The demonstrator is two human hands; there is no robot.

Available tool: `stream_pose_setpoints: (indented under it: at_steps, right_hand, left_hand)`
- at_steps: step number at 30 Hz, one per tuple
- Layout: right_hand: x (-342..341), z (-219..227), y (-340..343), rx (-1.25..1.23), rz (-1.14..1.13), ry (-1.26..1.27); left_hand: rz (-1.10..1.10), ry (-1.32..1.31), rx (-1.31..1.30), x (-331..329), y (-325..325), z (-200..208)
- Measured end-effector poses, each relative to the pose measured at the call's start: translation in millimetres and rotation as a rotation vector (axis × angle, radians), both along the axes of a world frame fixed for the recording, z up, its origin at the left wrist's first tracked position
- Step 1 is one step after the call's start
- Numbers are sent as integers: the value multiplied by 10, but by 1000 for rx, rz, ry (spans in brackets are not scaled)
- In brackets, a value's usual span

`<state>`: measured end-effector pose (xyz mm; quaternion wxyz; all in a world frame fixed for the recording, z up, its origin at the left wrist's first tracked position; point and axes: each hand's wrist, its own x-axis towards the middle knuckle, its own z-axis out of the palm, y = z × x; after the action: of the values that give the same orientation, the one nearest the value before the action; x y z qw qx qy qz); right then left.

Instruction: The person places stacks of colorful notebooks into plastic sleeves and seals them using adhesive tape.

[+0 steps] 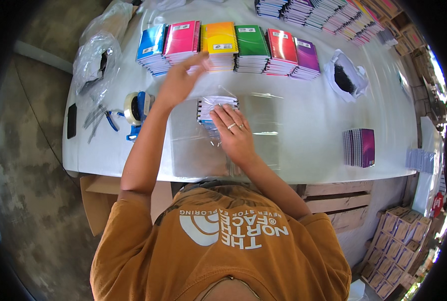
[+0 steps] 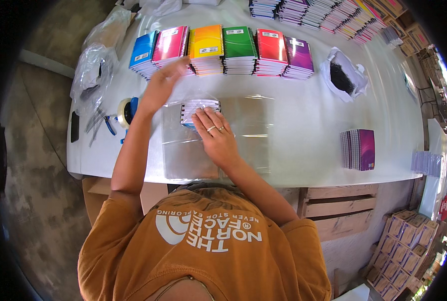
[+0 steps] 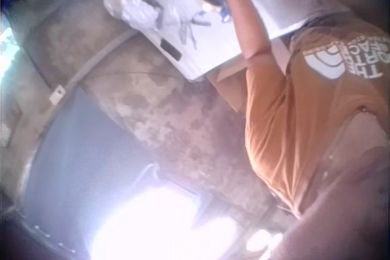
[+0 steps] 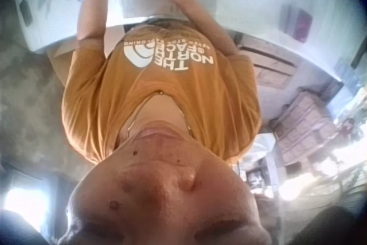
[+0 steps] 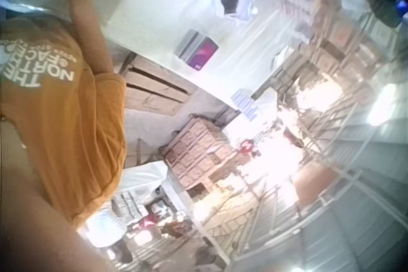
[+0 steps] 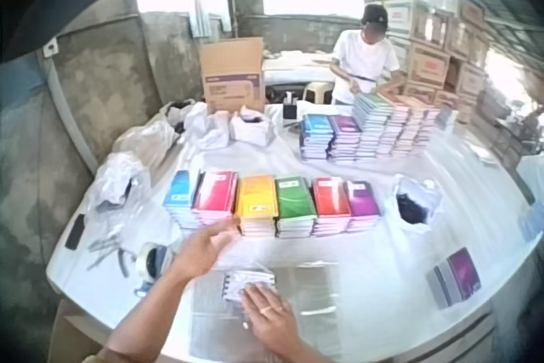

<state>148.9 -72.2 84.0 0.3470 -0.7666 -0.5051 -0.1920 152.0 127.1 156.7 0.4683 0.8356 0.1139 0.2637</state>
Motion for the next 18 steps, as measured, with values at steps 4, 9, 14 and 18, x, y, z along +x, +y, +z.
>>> stream_pose_setpoints:
  at_steps: [4, 9, 14, 18]
  right_hand:
    - [-3, -5, 34, -20, -46, -5]
    - [-61, -86, 41, 86, -13, 56]
    - [-40, -126, 226, 786, -16, 304]
    - [69, -58, 75, 279, 94, 348]
  left_hand:
    - [-284, 292, 436, -260, -328, -162]
    - [-40, 45, 427, -534, -693, -340]
    - [-26, 64, 583, -730, -871, -319]
    - [1, 135, 481, -890, -862, -222]
